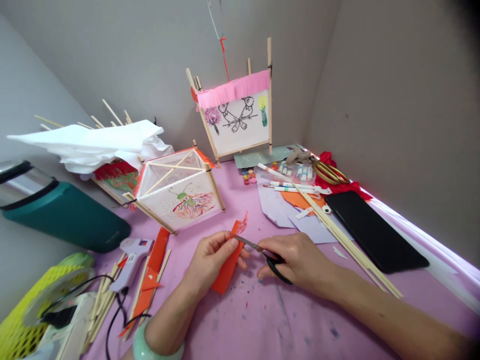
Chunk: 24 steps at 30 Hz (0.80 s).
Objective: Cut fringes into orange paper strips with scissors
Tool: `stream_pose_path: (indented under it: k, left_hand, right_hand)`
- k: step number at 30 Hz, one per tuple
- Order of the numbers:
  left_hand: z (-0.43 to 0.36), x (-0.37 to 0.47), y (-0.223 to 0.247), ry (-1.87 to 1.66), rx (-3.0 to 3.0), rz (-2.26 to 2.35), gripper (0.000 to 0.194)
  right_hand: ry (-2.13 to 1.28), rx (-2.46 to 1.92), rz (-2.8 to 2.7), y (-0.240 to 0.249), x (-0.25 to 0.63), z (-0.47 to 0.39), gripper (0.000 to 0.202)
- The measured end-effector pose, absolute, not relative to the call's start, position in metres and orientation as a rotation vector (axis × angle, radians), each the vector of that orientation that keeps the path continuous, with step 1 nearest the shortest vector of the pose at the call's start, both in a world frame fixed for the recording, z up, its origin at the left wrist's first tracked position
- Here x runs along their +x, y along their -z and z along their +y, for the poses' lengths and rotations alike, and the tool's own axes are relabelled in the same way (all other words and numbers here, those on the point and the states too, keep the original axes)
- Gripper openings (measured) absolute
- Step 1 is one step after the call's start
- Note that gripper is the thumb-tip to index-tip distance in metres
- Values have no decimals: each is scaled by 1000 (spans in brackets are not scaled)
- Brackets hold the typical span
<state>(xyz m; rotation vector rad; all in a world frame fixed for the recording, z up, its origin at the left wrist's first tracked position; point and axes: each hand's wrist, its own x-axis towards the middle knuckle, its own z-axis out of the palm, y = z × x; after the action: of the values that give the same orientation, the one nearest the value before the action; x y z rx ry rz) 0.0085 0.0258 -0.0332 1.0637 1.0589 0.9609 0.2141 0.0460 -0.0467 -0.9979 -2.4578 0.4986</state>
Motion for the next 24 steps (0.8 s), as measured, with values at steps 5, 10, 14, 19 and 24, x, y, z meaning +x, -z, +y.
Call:
stream_pose_path:
  k: [5, 10, 14, 19, 24]
  left_hand:
    - [25, 7, 32, -945, 1044, 1051, 21]
    - [26, 6, 32, -941, 1054, 1059, 21]
    - [26, 7, 31, -931, 1077, 1058, 20]
    - [24, 8, 33, -901, 1080, 1050, 19]
    - [24, 9, 35, -861, 1106, 989, 17]
  right_hand:
    - [-518, -993, -2447, 47, 215, 46, 39]
    - [-518, -998, -2454, 48, 214, 47, 38]
    - [-505, -1021, -2454, 47, 214, 46, 39]
    - [-565, -1033, -2454, 47, 213, 45, 37]
    - [-600, -1033, -2433, 47, 211, 43, 39]
